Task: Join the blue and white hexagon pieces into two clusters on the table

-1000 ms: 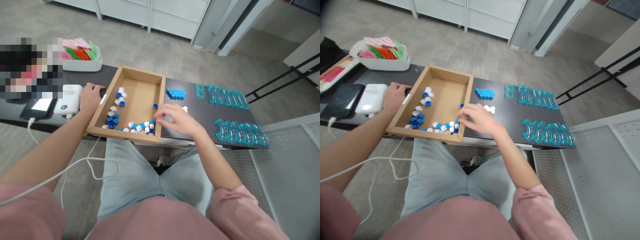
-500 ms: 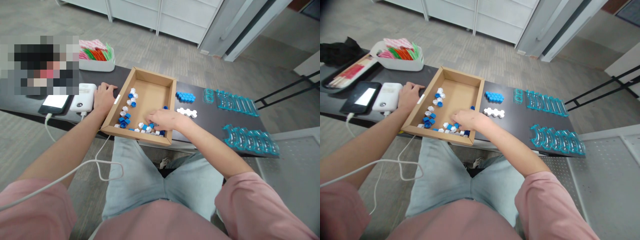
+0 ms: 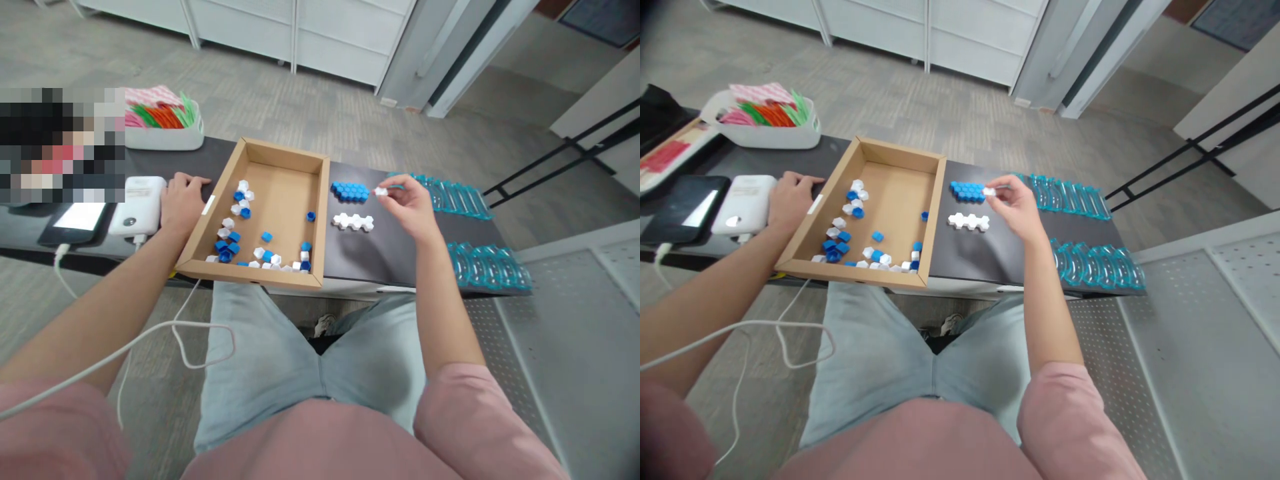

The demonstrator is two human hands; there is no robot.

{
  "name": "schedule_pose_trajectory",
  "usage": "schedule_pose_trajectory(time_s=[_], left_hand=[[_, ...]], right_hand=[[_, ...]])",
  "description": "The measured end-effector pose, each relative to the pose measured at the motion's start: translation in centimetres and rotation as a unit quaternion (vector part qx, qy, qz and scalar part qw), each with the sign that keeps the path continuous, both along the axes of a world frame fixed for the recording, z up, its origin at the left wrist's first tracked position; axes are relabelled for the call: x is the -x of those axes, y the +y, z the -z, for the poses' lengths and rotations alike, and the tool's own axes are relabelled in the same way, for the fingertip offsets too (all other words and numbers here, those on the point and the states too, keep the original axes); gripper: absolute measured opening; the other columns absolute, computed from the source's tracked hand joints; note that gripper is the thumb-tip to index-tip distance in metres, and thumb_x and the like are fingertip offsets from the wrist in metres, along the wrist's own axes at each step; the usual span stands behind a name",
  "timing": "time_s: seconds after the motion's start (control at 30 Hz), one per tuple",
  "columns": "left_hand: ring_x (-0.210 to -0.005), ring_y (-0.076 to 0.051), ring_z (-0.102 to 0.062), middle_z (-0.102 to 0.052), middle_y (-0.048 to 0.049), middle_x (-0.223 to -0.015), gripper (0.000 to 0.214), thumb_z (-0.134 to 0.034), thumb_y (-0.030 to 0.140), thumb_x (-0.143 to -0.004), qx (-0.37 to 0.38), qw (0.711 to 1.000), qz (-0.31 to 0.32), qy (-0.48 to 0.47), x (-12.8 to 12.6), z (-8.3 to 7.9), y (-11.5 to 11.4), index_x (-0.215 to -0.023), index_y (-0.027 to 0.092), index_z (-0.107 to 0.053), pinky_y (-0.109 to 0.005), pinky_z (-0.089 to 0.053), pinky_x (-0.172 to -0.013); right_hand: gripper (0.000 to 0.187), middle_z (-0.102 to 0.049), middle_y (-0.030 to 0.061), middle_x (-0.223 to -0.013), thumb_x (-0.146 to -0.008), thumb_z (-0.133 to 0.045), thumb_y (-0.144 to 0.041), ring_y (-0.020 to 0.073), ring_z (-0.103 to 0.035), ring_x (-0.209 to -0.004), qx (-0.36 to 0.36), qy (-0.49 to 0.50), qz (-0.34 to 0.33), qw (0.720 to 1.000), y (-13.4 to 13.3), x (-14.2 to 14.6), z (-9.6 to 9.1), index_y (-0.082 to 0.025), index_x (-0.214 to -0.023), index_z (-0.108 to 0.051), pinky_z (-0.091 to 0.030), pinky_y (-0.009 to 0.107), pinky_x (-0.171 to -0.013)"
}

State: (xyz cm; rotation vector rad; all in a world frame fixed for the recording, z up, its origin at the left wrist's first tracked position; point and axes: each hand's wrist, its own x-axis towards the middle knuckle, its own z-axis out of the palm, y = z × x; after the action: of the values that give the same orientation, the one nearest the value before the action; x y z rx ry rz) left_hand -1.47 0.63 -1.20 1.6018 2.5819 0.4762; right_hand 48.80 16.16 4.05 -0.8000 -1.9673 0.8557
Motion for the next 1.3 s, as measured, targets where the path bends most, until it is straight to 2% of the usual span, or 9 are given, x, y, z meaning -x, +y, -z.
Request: schedule_pose_trajectory(time_s=[0.07,0.13,0.23,0.33,0.53,0.73,0.97,1.13,1.3], left_hand=[[-0.148,-0.043,-0.056,-0.061,-0.0304,-0.164,0.061,-0.053,0.04,-0.116,0.005,1.0,-0.006,0.005,0.0,-0.1,0.0,-0.167,0.012,-0.071,-0.058,-0.043,-0.126],[-0.151,-0.043,-0.055,-0.06,-0.0291,-0.164,0.062,-0.052,0.041,-0.117,0.019,1.0,-0.015,0.01,0.1,-0.2,0.1,-0.169,0.013,-0.07,-0.056,-0.043,-0.128],[-0.153,-0.04,-0.054,-0.059,-0.0273,-0.164,0.065,-0.05,0.041,-0.117,0.045,0.999,-0.016,0.015,0.3,-0.5,0.1,-0.172,0.013,-0.067,-0.054,-0.043,-0.131],[-0.149,-0.038,-0.056,-0.061,-0.025,-0.161,0.066,-0.051,0.041,-0.115,0.057,0.998,-0.016,0.016,0.7,-0.6,0.2,-0.173,0.013,-0.067,-0.052,-0.044,-0.131],[-0.144,-0.036,-0.059,-0.065,-0.0195,-0.153,0.064,-0.051,0.045,-0.116,0.044,0.998,-0.041,0.022,1.6,-0.2,0.4,-0.168,0.015,-0.071,-0.05,-0.047,-0.134],[-0.149,-0.037,-0.059,-0.064,-0.0181,-0.151,0.067,-0.042,0.034,-0.111,0.04,0.997,-0.067,0.02,1.6,0.1,0.6,-0.169,0.017,-0.072,-0.051,-0.047,-0.137],[-0.152,-0.039,-0.056,-0.064,-0.0205,-0.153,0.069,-0.047,0.029,-0.105,0.05,0.997,-0.048,0.039,1.3,0.0,0.5,-0.169,0.015,-0.071,-0.055,-0.047,-0.136],[-0.148,-0.039,-0.057,-0.064,-0.0203,-0.151,0.067,-0.044,0.031,-0.109,0.035,0.997,-0.051,0.037,1.4,0.1,0.5,-0.168,0.015,-0.072,-0.055,-0.047,-0.135],[-0.148,-0.041,-0.057,-0.062,-0.0237,-0.154,0.071,-0.042,0.035,-0.11,0.049,0.997,-0.048,0.037,1.1,0.0,0.5,-0.17,0.01,-0.07,-0.053,-0.046,-0.135]], right_hand=[[0.042,-0.079,0.0031,-0.102,-0.089,-0.095,-0.063,0.0246,-0.075,-0.091,0.028,0.007,0.092,0.995,0.2,-2.7,2.4,-0.031,-0.105,-0.073,-0.062,0.039,-0.08],[0.042,-0.079,0.0034,-0.096,-0.085,-0.094,-0.064,0.0245,-0.073,-0.087,0.042,-0.018,0.144,0.988,-0.1,-4.3,4.5,-0.03,-0.099,-0.073,-0.059,0.038,-0.078],[0.038,-0.079,0.0038,-0.09,-0.084,-0.091,-0.06,0.0235,-0.07,-0.082,0.059,-0.065,0.145,0.986,-0.9,-5.2,6.6,-0.028,-0.095,-0.075,-0.056,0.038,-0.077],[0.031,-0.08,0.0043,-0.089,-0.084,-0.089,-0.055,0.023,-0.068,-0.08,0.066,-0.096,0.113,0.987,-1.6,-5.3,7.5,-0.028,-0.093,-0.076,-0.055,0.038,-0.078],[0.023,-0.082,0.0044,-0.095,-0.087,-0.088,-0.043,0.025,-0.072,-0.089,0.073,-0.112,0.07,0.989,-1.9,-5.3,7.6,-0.027,-0.1,-0.077,-0.054,0.038,-0.083],[0.024,-0.078,0.0019,-0.091,-0.088,-0.089,-0.039,0.0232,-0.068,-0.082,0.075,-0.111,0.069,0.989,-2.2,-5.0,7.1,-0.027,-0.106,-0.076,-0.055,0.037,-0.083],[0.03,-0.085,0.0043,-0.104,-0.087,-0.089,-0.043,0.0242,-0.07,-0.085,0.072,-0.097,0.06,0.991,-2.0,-5.0,7.4,-0.029,-0.11,-0.075,-0.059,0.039,-0.087],[0.035,-0.088,0.0058,-0.113,-0.086,-0.089,-0.046,0.0241,-0.071,-0.084,0.069,-0.079,0.05,0.993,-1.8,-5.0,7.6,-0.029,-0.112,-0.073,-0.061,0.041,-0.086],[0.038,-0.09,0.0064,-0.117,-0.085,-0.09,-0.048,0.0245,-0.072,-0.085,0.074,-0.084,0.056,0.992,-1.8,-5.0,7.6,-0.03,-0.114,-0.072,-0.061,0.042,-0.087]])
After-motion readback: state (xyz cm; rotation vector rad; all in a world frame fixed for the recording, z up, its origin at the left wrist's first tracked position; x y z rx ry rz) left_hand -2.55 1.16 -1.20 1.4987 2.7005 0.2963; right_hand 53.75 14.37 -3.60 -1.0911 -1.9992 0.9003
